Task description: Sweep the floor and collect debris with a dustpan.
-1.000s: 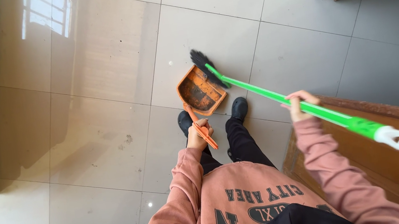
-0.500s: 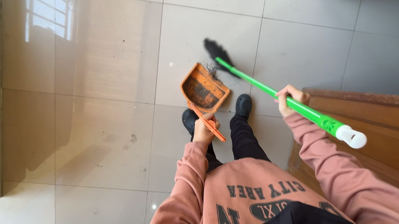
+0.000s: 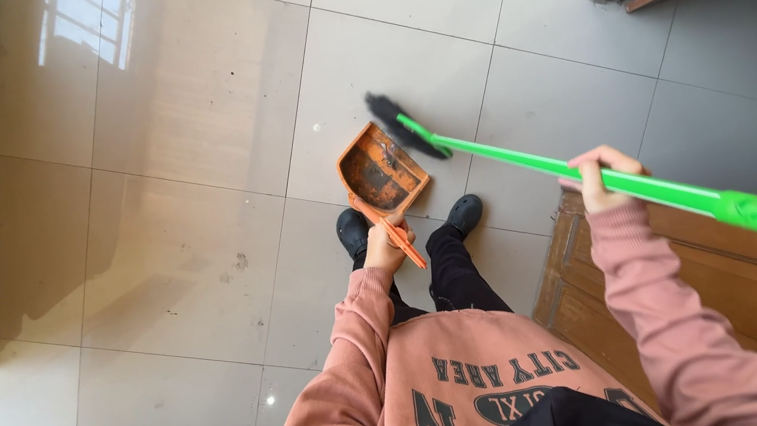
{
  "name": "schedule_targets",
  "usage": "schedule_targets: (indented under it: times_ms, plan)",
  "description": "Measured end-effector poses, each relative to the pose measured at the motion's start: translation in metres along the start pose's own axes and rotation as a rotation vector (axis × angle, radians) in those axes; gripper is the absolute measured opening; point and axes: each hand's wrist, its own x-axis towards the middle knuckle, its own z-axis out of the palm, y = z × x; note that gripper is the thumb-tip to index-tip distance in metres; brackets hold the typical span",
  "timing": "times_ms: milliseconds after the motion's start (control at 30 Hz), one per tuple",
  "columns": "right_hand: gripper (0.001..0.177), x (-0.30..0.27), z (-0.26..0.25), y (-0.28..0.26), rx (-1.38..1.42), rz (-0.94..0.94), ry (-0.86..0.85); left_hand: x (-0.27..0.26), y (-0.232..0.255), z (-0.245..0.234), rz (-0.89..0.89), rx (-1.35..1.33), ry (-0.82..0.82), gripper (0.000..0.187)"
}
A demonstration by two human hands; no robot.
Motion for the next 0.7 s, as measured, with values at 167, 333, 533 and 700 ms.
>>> schedule_targets:
  times_ms: [167,333,533,700]
  plan:
    - [0.018,0.029,0.041,0.038,-0.088,-0.083,0.001,-0.001,-0.004,0.005,0.012,0.014,0.012,0.015]
    - [0.017,0.004,0.061,0.055,-0.161,-0.095,-0.04,0.003,-0.002,0.002,-0.005,0.017,-0.002,0.016]
    - [0.019,-0.022,0.013,0.058,0.085,0.034,-0.068,0.004,-0.001,0.001,0.012,0.013,-0.008,0.015]
    - [0.023,-0.007,-0.016,0.007,0.08,0.118,-0.008,0.003,-0.001,0.001,-0.018,0.022,-0.021,0.015]
